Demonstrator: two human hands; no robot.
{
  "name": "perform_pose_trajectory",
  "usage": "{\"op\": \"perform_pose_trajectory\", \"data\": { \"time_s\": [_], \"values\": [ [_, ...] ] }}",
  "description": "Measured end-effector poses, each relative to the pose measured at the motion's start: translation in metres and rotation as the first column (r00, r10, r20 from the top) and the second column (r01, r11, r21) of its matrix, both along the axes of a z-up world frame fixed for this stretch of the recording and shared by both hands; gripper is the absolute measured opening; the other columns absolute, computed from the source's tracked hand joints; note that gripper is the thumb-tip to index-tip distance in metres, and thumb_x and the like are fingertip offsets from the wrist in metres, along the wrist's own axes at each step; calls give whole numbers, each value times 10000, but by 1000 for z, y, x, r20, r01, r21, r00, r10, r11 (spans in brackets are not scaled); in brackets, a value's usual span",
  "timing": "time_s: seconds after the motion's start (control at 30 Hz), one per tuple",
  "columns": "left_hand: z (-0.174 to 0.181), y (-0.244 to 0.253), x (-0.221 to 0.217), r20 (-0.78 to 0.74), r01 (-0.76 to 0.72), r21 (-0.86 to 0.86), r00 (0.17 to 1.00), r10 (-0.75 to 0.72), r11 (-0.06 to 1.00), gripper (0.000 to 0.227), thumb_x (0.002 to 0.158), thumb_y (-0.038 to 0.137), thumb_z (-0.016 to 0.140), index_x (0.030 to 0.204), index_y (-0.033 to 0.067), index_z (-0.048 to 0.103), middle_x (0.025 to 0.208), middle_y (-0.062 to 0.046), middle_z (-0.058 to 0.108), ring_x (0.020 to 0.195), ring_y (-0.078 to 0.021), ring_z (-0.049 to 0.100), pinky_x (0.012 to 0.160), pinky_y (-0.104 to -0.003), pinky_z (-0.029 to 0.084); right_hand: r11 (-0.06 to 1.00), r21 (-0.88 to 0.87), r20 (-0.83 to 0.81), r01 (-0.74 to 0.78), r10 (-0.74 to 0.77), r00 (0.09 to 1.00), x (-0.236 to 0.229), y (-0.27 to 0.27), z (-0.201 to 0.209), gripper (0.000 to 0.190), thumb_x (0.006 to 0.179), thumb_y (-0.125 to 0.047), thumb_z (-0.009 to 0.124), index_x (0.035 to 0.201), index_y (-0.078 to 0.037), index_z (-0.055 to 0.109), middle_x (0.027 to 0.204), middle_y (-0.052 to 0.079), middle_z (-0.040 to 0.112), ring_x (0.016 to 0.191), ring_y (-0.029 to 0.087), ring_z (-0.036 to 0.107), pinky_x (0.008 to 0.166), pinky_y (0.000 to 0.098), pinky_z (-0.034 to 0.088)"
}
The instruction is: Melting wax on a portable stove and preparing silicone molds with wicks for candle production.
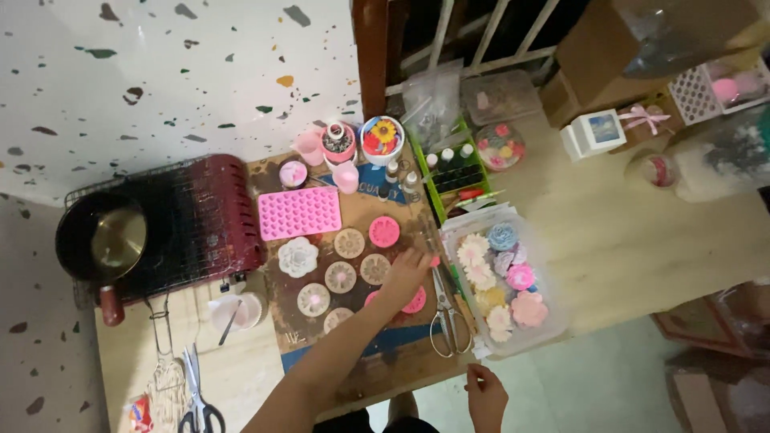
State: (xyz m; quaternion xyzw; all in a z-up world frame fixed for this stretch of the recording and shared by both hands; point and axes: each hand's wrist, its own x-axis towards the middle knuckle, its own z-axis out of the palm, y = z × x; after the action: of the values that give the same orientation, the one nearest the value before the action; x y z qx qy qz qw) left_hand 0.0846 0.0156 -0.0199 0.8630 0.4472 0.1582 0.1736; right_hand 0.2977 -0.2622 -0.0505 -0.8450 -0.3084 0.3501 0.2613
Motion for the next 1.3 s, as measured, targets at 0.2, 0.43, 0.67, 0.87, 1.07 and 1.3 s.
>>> {"op": "perform_pose_trajectory", "data": {
  "time_s": [0.2, 0.43, 0.67, 0.87, 1.07, 1.3],
  "values": [
    [-26, -3, -12, 136, 68, 184, 986, -93, 981, 497, 771, 32, 656, 1266, 42, 613, 1242, -177, 631, 1221, -394, 565, 1028, -509, 461, 990, 142, -17, 28, -25, 1000, -9, 22, 28, 181, 910, -170, 714, 1050, -69, 771, 833, 109, 752, 691, 188, 736, 629, 333, 591],
    [136, -23, 6, 594, -135, -691, 453, 664, 710, 199, 896, 48, 776, 1067, 7, 683, 936, -88, 726, 847, -161, 666, 768, -297, 543, 814, 568, -17, -122, 160, 987, -40, 114, 219, 135, 883, -22, 727, 1013, -10, 766, 953, 63, 747, 801, 114, 686, 707, 265, 564],
    [306, -90, -29, 704, 235, -710, 250, 665, 663, 210, 933, 71, 723, 1119, 24, 639, 1017, -51, 724, 925, -116, 660, 819, -274, 538, 673, 730, -88, -120, 267, 960, -95, 131, 376, 149, 902, 38, 720, 1050, 42, 730, 1038, 91, 730, 927, 143, 714, 811, 274, 609],
    [325, -110, -56, 763, 391, -626, 125, 634, 675, 243, 988, 93, 691, 1176, 6, 564, 1111, -79, 714, 1029, -126, 668, 913, -288, 548, 630, 754, 39, -187, 241, 970, -129, 115, 422, 99, 949, 15, 681, 1044, 42, 682, 1109, 106, 705, 993, 146, 700, 811, 289, 649],
    [355, -121, -68, 751, 414, -638, 148, 644, 649, 263, 971, 112, 676, 1189, 9, 570, 1095, -87, 718, 994, -143, 685, 879, -316, 584, 599, 734, 261, -320, 186, 947, -150, 103, 433, 108, 925, 15, 702, 1025, 36, 666, 1110, 121, 666, 967, 168, 702, 789, 287, 648],
    [369, -132, -73, 807, 408, -579, 158, 570, 706, 232, 999, 76, 671, 1192, -20, 584, 1114, -104, 711, 1037, -140, 670, 937, -300, 562, 583, 750, 301, -313, 120, 946, -162, 100, 434, 97, 933, 20, 702, 1023, 31, 666, 1146, 123, 629, 976, 176, 689, 800, 291, 649]
  ]
}}
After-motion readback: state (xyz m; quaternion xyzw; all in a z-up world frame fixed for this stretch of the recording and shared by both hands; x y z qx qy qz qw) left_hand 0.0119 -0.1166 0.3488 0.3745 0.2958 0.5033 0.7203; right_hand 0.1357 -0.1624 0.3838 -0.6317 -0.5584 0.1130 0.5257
